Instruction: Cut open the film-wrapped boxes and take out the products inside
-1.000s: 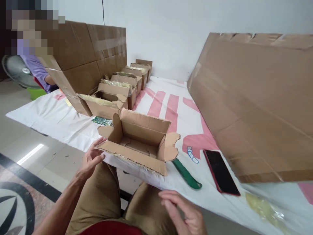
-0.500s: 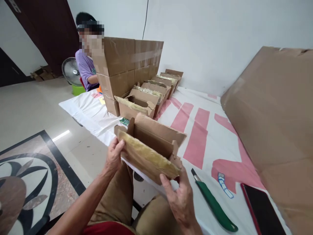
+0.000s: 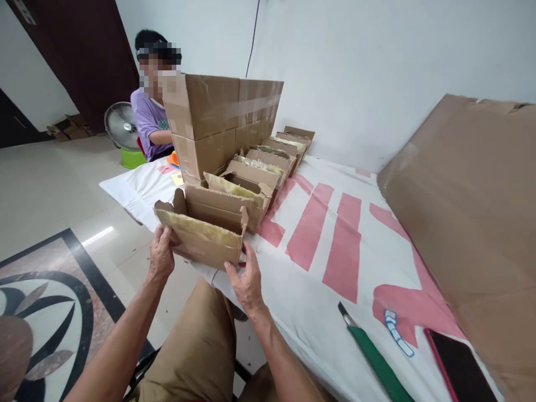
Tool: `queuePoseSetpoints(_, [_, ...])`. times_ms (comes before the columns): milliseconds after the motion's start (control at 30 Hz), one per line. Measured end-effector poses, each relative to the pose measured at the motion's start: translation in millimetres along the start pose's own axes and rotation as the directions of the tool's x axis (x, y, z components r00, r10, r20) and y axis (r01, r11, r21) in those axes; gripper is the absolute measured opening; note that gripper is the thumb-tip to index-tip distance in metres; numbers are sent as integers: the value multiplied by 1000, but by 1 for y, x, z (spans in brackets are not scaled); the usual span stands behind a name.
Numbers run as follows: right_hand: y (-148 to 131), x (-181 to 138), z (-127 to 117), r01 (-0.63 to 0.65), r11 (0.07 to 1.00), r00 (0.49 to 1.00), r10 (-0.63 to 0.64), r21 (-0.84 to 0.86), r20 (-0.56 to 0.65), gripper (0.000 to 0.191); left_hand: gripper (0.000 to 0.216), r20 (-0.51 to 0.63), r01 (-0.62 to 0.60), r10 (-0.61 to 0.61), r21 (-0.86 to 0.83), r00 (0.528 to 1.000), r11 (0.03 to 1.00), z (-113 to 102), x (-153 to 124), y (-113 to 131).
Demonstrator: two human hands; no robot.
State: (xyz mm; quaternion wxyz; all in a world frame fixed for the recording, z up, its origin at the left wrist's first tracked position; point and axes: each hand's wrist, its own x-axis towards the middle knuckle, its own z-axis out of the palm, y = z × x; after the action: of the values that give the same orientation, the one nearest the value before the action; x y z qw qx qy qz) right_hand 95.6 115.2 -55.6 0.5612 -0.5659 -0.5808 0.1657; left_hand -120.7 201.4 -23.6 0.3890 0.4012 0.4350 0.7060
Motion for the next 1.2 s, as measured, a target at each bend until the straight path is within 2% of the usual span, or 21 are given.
queuePoseSetpoints(167, [18,-13,10,20,999,998,-22,-41,-65,65,36,-26,-41,39,-57,999,998,16,13,-10])
queuePoseSetpoints(333, [19,-15,14,64,994,993,-72,-84,-92,73,34,-46,-86,86,1,995,996,24,29,-16])
queuePoseSetpoints(433, [15,-21,14,62,994,993,-70,-86,-90,74,44,-55,-72,72,7,996,997,19,21,-24])
queuePoseSetpoints(500, [10,-24,12,55,997,995,-59,-51,-76,73,55,-123,-9,10,8,992,1000,15,7,-30])
queuePoseSetpoints(567, [5,-25,4,38,999,997,-38,-4,-72,69,63,-204,66,-52,64,978,996,11,-11,-34])
queuePoseSetpoints(633, [1,-22,-10,-19,999,997,22,41,-70,57,67,-228,95,-57,158,972,983,8,-30,-36])
queuePoseSetpoints(733, [5,-8,-40,-130,988,989,135,83,-57,30,73,-139,65,-30,251,990,966,8,-50,-36])
queuePoseSetpoints(800, [12,5,-59,-176,979,981,183,102,-59,19,75,-86,51,-30,251,996,967,10,-55,-36])
queuePoseSetpoints(867, [19,18,-71,-213,968,973,223,135,-61,17,75,-66,51,-36,241,997,969,13,-56,-36])
queuePoseSetpoints(967, [23,27,-78,-275,935,956,291,225,-39,19,74,-72,59,-39,294,997,954,14,-60,-34])
queuePoseSetpoints(1033, [19,26,-77,-306,906,945,327,292,-25,22,71,-82,-4,37,376,996,927,13,-71,-27])
queuePoseSetpoints(1100, [12,20,-77,-325,882,936,351,341,-15,25,65,-39,-172,214,463,976,870,13,-89,-15])
queuePoseSetpoints(1167, [2,12,-77,-344,855,928,372,388,3,28,52,120,-389,380,477,917,788,15,-111,-1])
queuePoseSetpoints(1200, [-3,9,-78,-355,836,923,385,419,14,29,44,223,-472,417,451,881,758,19,-122,5])
